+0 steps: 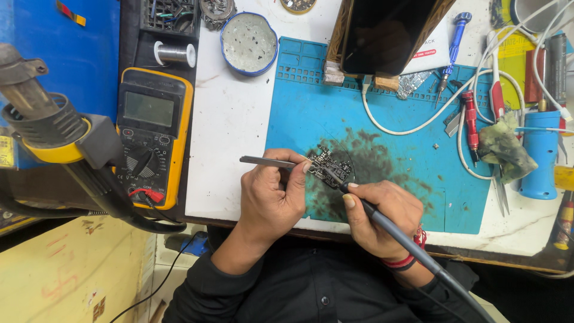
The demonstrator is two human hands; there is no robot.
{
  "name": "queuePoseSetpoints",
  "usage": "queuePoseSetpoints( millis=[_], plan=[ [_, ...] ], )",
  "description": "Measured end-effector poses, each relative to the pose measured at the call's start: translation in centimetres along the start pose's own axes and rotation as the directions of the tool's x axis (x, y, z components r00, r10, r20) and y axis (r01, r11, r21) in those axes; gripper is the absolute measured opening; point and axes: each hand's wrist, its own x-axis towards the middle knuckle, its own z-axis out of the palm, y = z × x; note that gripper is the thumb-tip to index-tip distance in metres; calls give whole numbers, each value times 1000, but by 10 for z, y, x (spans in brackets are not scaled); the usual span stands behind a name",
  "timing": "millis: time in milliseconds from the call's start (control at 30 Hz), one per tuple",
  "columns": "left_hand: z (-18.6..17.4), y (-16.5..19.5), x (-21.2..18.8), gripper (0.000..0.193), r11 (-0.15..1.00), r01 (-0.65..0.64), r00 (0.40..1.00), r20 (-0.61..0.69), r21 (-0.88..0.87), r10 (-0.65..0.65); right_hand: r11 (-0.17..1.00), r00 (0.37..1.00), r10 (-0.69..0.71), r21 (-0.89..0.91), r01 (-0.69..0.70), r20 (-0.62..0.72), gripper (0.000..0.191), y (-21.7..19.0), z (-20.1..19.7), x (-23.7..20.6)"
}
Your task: The person holds and turns a smartphone, then works on its exposed motherboard on a repair bench. They use a hot air gun to heat the board while steadying it with tweezers, then use a soldering iron and tweezers to rework components on the board.
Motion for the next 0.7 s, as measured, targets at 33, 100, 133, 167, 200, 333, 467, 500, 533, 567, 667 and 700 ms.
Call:
queuePoseSetpoints(
  millis=[33,100,133,167,200,333,467,500,533,567,667,700],
  plan=[
    [0,0,0,6,1000,-9,1000,-1,2,9,1000,1000,7,-1,-7,-3,13,0,0,0],
    [0,0,0,6,1000,-8,1000,-2,3,8,1000,1000,-6,-1,6,-5,13,0,1,0],
    [0,0,0,6,1000,-6,1000,-2,4,6,1000,1000,-12,0,12,-6,13,0,1,0],
    [0,0,0,6,1000,-3,1000,-2,1,3,1000,1000,-7,4,7,-4,13,0,1,0],
    [0,0,0,6,1000,0,1000,-1,-2,0,1000,1000,-3,8,3,-3,13,0,0,0],
    [0,-1,-1,6,1000,-15,1000,-6,2,15,1000,1000,-5,5,5,-8,13,0,1,0],
    [0,-1,0,6,1000,24,1000,12,-3,-24,1000,1000,14,-8,-14,-6,13,0,1,-1],
    [0,-1,0,6,1000,8,1000,7,-1,-8,1000,1000,17,-8,-17,-14,13,0,1,-1],
    [0,-1,0,6,1000,-9,1000,2,0,9,1000,1000,19,-8,-19,-23,13,0,1,-1],
    [0,-1,0,6,1000,-5,1000,2,0,5,1000,1000,14,-3,-14,-15,13,0,1,-1],
    [0,-1,0,7,1000,6,1000,2,-3,-6,1000,1000,10,7,-10,-8,13,1,1,-1],
    [0,-1,0,7,1000,8,1000,1,-3,-8,1000,1000,15,9,-15,-18,13,1,1,-1]
  ],
)
